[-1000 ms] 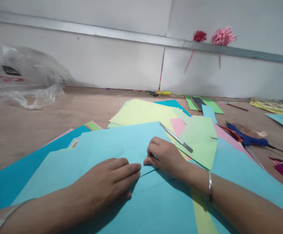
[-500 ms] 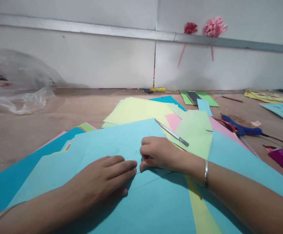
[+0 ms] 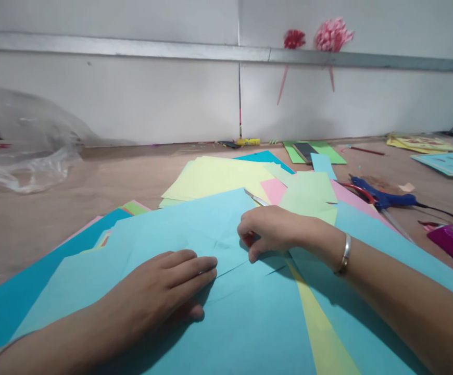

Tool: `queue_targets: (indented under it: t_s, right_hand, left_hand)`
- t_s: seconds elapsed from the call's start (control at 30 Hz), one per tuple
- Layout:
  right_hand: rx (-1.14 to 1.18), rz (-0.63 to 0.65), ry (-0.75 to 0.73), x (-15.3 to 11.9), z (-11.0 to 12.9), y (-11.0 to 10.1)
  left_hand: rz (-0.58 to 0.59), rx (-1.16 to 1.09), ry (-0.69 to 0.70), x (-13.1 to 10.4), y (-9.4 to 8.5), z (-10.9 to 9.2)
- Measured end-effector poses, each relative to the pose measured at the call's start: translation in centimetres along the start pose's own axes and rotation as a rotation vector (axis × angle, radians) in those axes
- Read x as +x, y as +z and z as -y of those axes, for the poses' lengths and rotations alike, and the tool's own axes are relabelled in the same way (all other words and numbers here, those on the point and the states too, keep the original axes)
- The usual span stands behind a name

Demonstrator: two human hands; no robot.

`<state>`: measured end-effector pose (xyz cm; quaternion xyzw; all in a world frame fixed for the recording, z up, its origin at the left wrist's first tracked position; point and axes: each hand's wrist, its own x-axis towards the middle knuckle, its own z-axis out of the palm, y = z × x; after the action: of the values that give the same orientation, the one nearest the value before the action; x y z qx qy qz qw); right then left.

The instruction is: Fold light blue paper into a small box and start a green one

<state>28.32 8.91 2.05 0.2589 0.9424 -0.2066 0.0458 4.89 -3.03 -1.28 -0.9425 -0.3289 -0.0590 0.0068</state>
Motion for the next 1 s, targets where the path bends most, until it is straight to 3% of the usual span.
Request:
queue_targets:
  t_s: [0.2,0.37,0.63,0.8,0.9,1.0]
  right_hand:
    - [0.053,0.011,-0.001,-0.1,-0.2,0.0]
    - [0.091,0.017,0.013,-0.1,-0.2,0.0]
    - [0.115,0.020,0.004,-0.1,0.1,0.0]
    - [0.102,0.043,0.032,0.1,-0.1,-0.4]
    - [-0.108,0.068,0.016,-0.4,1.2,-0.5]
    - [-0.493,-0.027,-0.120,-1.5,4.4,0.8]
  left_hand:
    - [0.101,0.027,-0.056,1.0,-0.5,-0.8]
    - [0.118,0.055,-0.049,1.3,-0.6,-0.9]
    - [-0.118,0.076,0.081,-0.3,-0.1,0.2]
    - [-0.145,0.074,0.121,-0.8,-0.6,0.3]
    - [-0.166,0.112,0.128,-0.8,-0.7,0.1]
    - [-0.211,0.118,0.114,-0.7,-0.6,-0.2]
